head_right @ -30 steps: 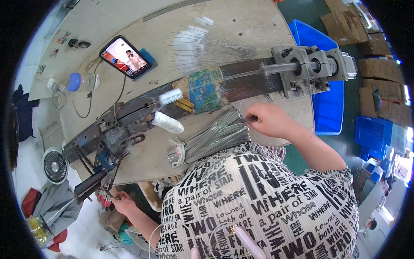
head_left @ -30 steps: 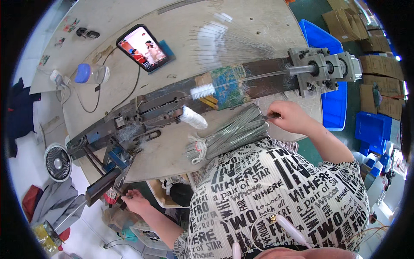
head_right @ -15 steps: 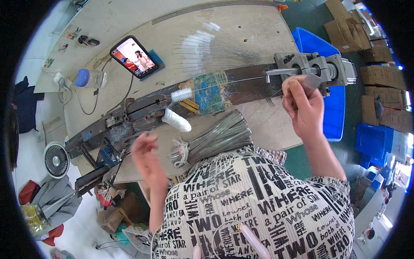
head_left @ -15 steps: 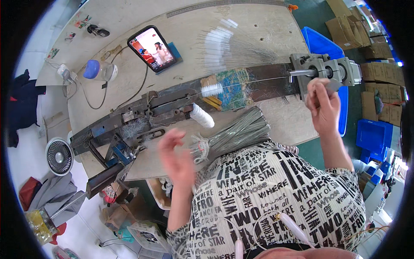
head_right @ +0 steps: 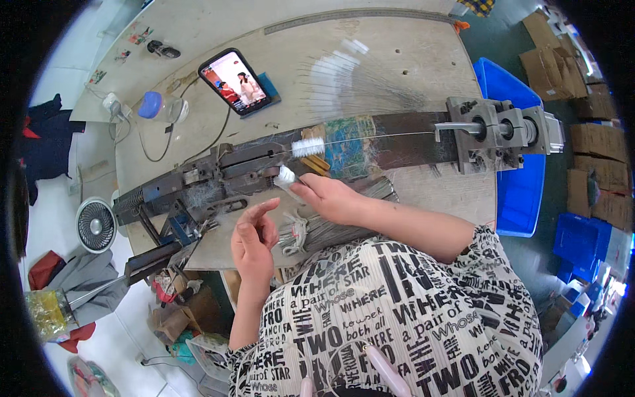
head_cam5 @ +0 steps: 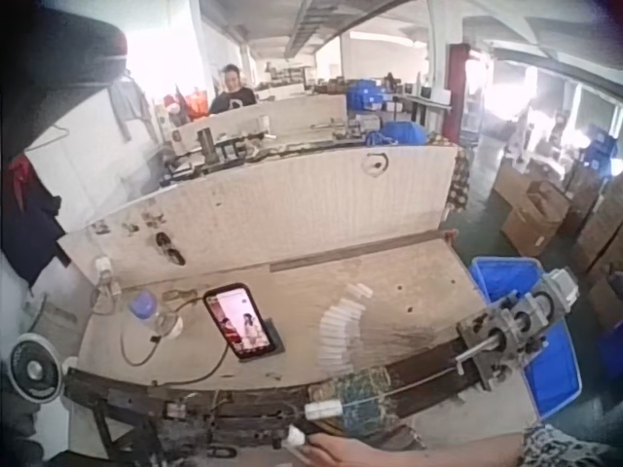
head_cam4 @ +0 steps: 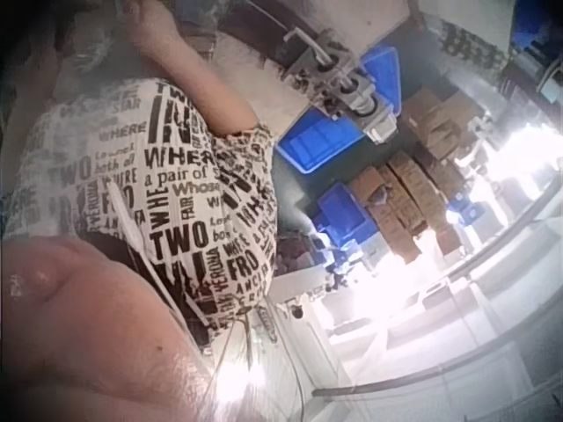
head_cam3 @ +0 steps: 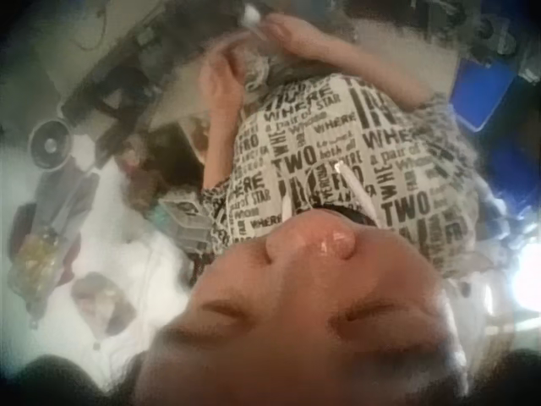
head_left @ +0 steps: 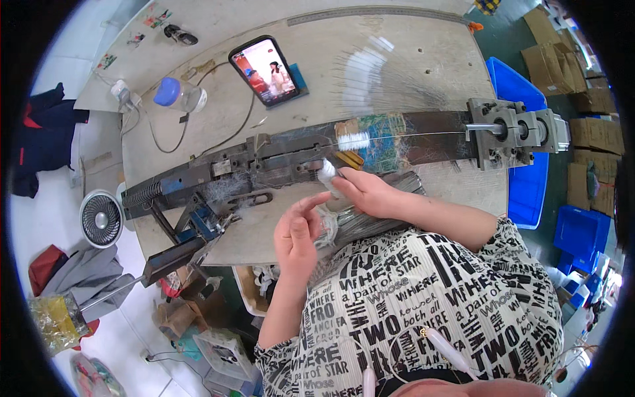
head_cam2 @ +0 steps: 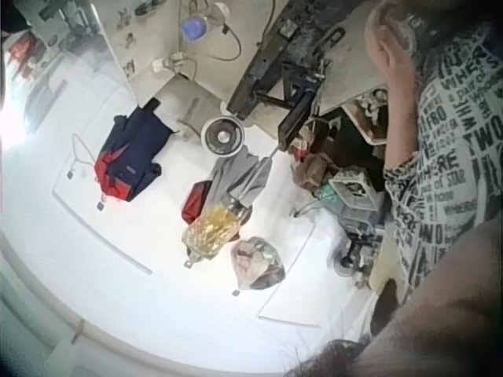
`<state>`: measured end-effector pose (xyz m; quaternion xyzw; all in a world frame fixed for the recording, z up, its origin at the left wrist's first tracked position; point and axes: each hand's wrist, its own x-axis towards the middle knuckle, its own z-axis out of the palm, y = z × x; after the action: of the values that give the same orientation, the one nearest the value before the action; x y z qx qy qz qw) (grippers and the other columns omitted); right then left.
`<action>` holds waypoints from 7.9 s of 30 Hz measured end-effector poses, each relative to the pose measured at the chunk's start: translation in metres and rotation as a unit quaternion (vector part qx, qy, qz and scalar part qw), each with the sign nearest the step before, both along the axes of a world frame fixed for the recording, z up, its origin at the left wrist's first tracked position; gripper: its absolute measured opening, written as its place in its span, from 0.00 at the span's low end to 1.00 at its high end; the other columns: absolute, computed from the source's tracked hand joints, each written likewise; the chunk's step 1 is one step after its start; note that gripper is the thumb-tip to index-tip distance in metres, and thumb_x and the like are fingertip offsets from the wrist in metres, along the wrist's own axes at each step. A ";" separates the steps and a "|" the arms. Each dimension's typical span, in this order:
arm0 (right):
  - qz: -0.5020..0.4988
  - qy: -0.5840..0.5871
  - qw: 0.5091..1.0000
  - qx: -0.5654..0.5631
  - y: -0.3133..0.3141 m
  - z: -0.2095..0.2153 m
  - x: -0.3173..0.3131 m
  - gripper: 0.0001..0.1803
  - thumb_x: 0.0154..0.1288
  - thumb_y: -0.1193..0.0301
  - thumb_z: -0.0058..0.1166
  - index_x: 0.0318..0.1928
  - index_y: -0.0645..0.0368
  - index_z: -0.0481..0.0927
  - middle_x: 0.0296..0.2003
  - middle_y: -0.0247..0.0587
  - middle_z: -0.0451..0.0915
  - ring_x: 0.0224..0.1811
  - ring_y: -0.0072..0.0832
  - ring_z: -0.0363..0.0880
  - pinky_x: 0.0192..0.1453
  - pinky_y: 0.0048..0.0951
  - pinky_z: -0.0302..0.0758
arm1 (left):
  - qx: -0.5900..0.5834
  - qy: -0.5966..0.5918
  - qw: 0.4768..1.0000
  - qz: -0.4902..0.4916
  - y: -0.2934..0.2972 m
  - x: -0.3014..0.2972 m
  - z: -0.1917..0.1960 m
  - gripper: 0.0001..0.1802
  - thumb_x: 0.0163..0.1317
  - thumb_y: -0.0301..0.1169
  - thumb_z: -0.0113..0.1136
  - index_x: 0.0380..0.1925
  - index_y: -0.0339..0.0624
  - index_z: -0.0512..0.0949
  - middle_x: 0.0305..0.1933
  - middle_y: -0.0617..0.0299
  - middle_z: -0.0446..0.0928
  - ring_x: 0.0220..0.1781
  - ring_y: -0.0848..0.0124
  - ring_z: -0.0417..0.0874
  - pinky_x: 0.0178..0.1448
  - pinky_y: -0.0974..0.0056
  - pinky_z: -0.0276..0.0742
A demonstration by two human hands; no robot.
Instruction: The person manufactures wire brushes by repeatedly placing wire stems into a twisting machine, aligning bristles with a small block, and operating the machine to twist them together.
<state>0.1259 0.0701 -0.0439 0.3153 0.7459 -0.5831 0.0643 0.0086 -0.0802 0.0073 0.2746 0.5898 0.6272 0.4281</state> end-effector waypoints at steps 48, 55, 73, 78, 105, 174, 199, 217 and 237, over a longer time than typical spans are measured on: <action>-0.086 0.170 0.907 0.377 0.134 0.145 0.048 0.10 0.61 0.76 0.60 0.44 0.60 0.80 0.37 0.35 0.81 0.35 0.20 0.78 0.39 0.21 0.73 | 0.003 0.660 0.744 -0.104 0.122 -0.003 0.023 0.05 0.56 0.34 0.62 0.26 0.48 0.79 0.24 0.67 0.72 0.33 0.68 0.77 0.38 0.61 0.65; 0.183 0.152 0.892 0.383 0.073 0.085 0.023 0.09 0.53 0.72 0.59 0.37 0.55 0.79 0.33 0.37 0.78 0.34 0.38 0.79 0.38 0.39 0.75 | -0.043 0.679 0.724 -0.112 0.070 -0.023 0.040 0.04 0.56 0.33 0.64 0.31 0.48 0.82 0.31 0.68 0.74 0.38 0.67 0.76 0.44 0.63 0.64; 0.198 0.129 0.909 0.344 0.073 0.067 -0.035 0.08 0.58 0.71 0.54 0.39 0.51 0.81 0.37 0.35 0.80 0.40 0.40 0.80 0.43 0.40 0.75 | -0.036 -0.197 0.979 -0.048 0.054 0.008 -0.020 0.19 0.64 0.29 0.59 0.52 0.37 0.68 0.47 0.56 0.76 0.47 0.67 0.80 0.53 0.61 0.75; 0.193 0.157 0.894 0.374 0.066 0.068 -0.041 0.10 0.51 0.74 0.58 0.38 0.53 0.80 0.36 0.35 0.79 0.40 0.39 0.79 0.43 0.40 0.75 | -0.141 0.103 0.983 -0.056 0.027 -0.016 -0.059 0.21 0.64 0.38 0.60 0.50 0.33 0.73 0.49 0.51 0.76 0.53 0.63 0.77 0.57 0.60 0.71; 0.141 0.096 0.977 0.125 0.077 0.076 0.048 0.07 0.62 0.75 0.55 0.41 0.62 0.77 0.37 0.44 0.76 0.40 0.40 0.77 0.45 0.36 0.74 | -0.107 -0.223 0.905 0.346 -0.092 -0.063 -0.059 0.13 0.68 0.39 0.56 0.45 0.41 0.76 0.32 0.71 0.72 0.34 0.79 0.71 0.42 0.69 0.66; 0.160 0.206 0.765 0.588 0.087 0.094 0.006 0.09 0.47 0.69 0.58 0.33 0.45 0.79 0.26 0.20 0.72 0.35 0.23 0.71 0.52 0.37 0.62 | 0.126 -0.525 0.841 0.024 0.085 0.011 -0.008 0.34 0.73 0.54 0.36 0.64 0.35 0.63 0.65 0.52 0.67 0.65 0.65 0.69 0.72 0.58 0.60; 0.175 0.201 0.737 0.621 0.094 0.095 0.016 0.12 0.46 0.69 0.63 0.35 0.46 0.81 0.27 0.22 0.73 0.32 0.23 0.71 0.53 0.37 0.60 | 0.109 -0.488 0.865 0.043 0.087 0.012 0.002 0.39 0.70 0.55 0.41 0.64 0.28 0.59 0.66 0.47 0.64 0.67 0.61 0.66 0.74 0.58 0.59; 0.067 0.191 0.798 0.568 0.078 0.083 0.034 0.14 0.44 0.71 0.63 0.35 0.49 0.79 0.39 0.32 0.76 0.47 0.30 0.74 0.59 0.43 0.62 | 0.036 -0.455 0.890 0.000 0.089 0.003 0.014 0.37 0.72 0.54 0.38 0.64 0.29 0.57 0.67 0.46 0.61 0.72 0.58 0.60 0.75 0.57 0.55; 0.004 -0.086 0.981 0.176 0.049 0.028 0.141 0.13 0.62 0.62 0.58 0.38 0.59 0.79 0.35 0.46 0.79 0.41 0.44 0.78 0.44 0.39 0.74 | -0.019 -0.320 0.871 0.373 -0.135 -0.045 -0.057 0.22 0.73 0.41 0.44 0.60 0.39 0.68 0.56 0.57 0.74 0.57 0.67 0.73 0.59 0.62 0.70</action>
<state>0.2674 0.1192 -0.0156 0.3678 0.8297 -0.4133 0.0743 -0.0366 -0.2149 -0.0496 -0.1897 0.4906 0.7825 0.3332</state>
